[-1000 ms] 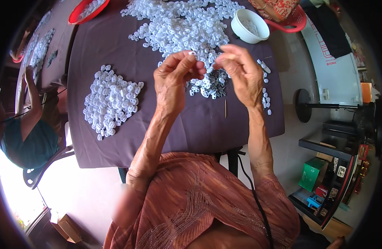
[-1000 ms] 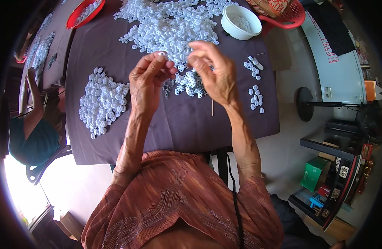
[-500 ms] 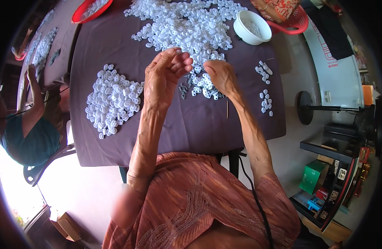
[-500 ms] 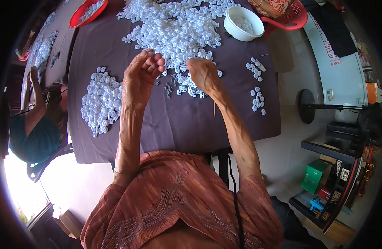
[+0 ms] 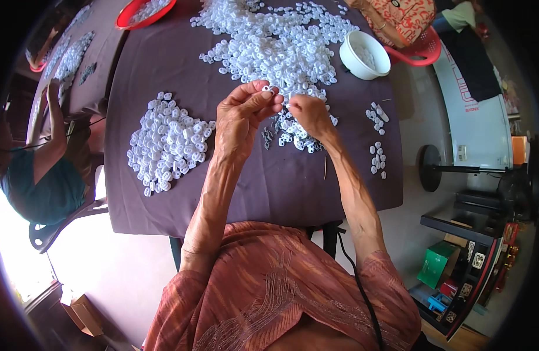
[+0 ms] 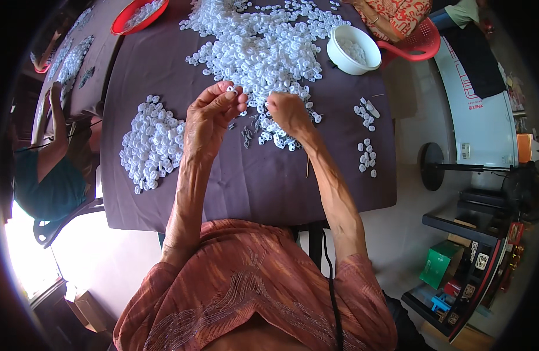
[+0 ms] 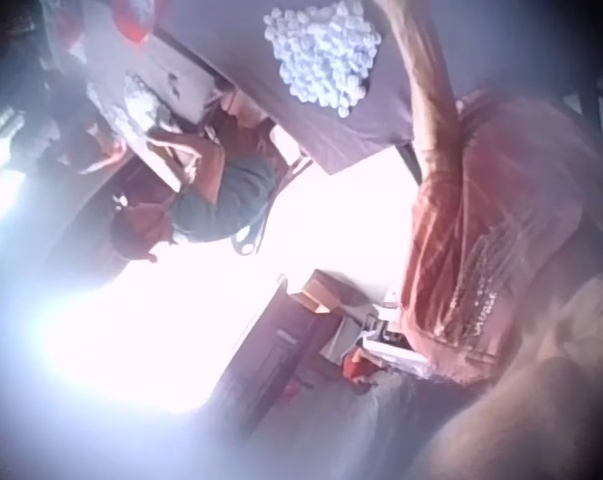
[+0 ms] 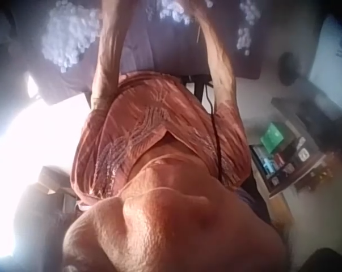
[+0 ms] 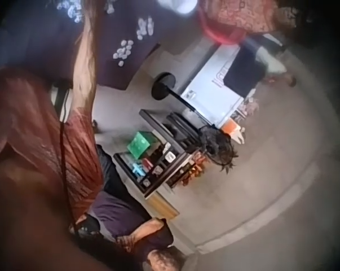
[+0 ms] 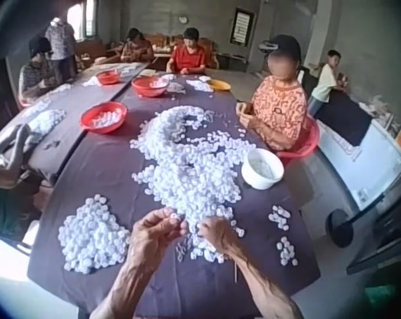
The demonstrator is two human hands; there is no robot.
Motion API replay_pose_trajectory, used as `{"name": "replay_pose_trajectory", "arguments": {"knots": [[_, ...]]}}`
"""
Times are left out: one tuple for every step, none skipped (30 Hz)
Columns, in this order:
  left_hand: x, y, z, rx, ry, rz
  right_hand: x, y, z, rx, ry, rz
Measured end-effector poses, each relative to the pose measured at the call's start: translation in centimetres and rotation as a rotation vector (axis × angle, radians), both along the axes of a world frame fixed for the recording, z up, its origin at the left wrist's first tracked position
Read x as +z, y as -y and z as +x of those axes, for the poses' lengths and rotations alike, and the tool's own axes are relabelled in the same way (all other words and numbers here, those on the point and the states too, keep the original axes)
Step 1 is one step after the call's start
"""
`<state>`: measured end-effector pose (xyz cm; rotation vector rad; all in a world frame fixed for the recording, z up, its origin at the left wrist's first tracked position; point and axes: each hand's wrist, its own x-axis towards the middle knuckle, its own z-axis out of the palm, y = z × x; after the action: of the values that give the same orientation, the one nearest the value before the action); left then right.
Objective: The person assembles small plastic components by inserting metal pins into plastic housings using a manual pick tool.
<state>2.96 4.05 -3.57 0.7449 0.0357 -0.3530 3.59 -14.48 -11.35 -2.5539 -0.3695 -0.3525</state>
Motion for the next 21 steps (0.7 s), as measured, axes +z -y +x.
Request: {"name": "replay_pose_trajectory", "arguments": {"knots": [[0.0, -0.2, 0.2, 0.005, 0.0, -0.001, 0.6, 0.1, 0.0, 0.005, 0.0, -0.001], [-0.1, -0.3, 0.3, 0.029, 0.002, -0.007, 1.5, 0.2, -0.3, -0.042, -0.158, 0.296], [-0.3, -0.6, 0.4, 0.059, 0.004, -0.012, 3.0, -0.2, -0.5, -0.084, -0.319, 0.593], [-0.5, -1.1, 0.7, 0.108, 0.047, -0.005, 4.8, -0.8, -0.7, -0.084, -0.345, 0.621], [0.0, -1.9, 1.0, 0.113, 0.079, -0.03, 6.0, -1.4, -0.9, -0.083, -0.346, 0.624], [0.6, -2.8, 1.3, 0.168, 0.111, -0.049, 6.8, -2.3, -0.8, -0.001, -0.307, 0.663], [1.1, -3.7, 1.6, 0.223, 0.144, -0.067, 7.7, -3.3, -0.7, 0.083, -0.267, 0.701], [1.4, -4.7, 1.8, 0.268, 0.173, -0.097, 8.9, -4.5, -0.9, 0.124, -0.26, 0.657], [1.6, -5.7, 2.1, 0.313, 0.205, -0.127, 9.7, -5.3, -1.0, 0.177, -0.301, 0.658], [1.7, -6.7, 2.4, 0.366, 0.237, -0.152, 10.0, -5.9, -1.0, 0.197, -0.346, 0.75], [2.0, -7.4, 2.5, 0.416, 0.246, -0.123, 10.3, -6.2, -1.1, 0.212, -0.39, 0.839], [2.2, -7.7, 2.5, 0.402, 0.243, -0.124, 10.4, -6.2, -1.2, 0.21, -0.39, 0.838], [2.4, -7.7, 2.3, 0.385, 0.24, -0.127, 10.5, -6.0, -1.3, 0.238, -0.407, 0.99], [2.3, -7.4, 2.1, 0.339, 0.247, -0.126, 10.8, -5.8, -1.5, 0.266, -0.422, 1.139], [2.1, -6.6, 1.9, 0.291, 0.254, -0.127, 11.1, -5.5, -1.7, 0.25, -0.425, 1.169], [2.1, -5.5, 1.6, 0.244, 0.233, -0.112, 11.1, -5.3, -1.7, 0.247, -0.413, 1.223], [2.3, -3.9, 1.1, 0.191, 0.188, -0.073, 11.0, -4.6, -1.9, 0.233, -0.395, 1.276], [2.2, -2.6, 0.7, 0.155, 0.149, -0.051, 11.3, -4.3, -2.1, 0.223, -0.389, 1.271], [2.1, -1.5, 0.4, 0.119, 0.11, -0.029, 11.8, -3.9, -2.5, 0.2, -0.39, 1.314], [2.4, -0.6, 0.0, 0.068, 0.111, -0.03, 12.2, -3.6, -2.8, 0.177, -0.387, 1.359], [2.8, 0.2, -0.4, 0.019, 0.112, -0.031, 12.5, -3.2, -3.0, 0.169, -0.377, 1.357]]}}
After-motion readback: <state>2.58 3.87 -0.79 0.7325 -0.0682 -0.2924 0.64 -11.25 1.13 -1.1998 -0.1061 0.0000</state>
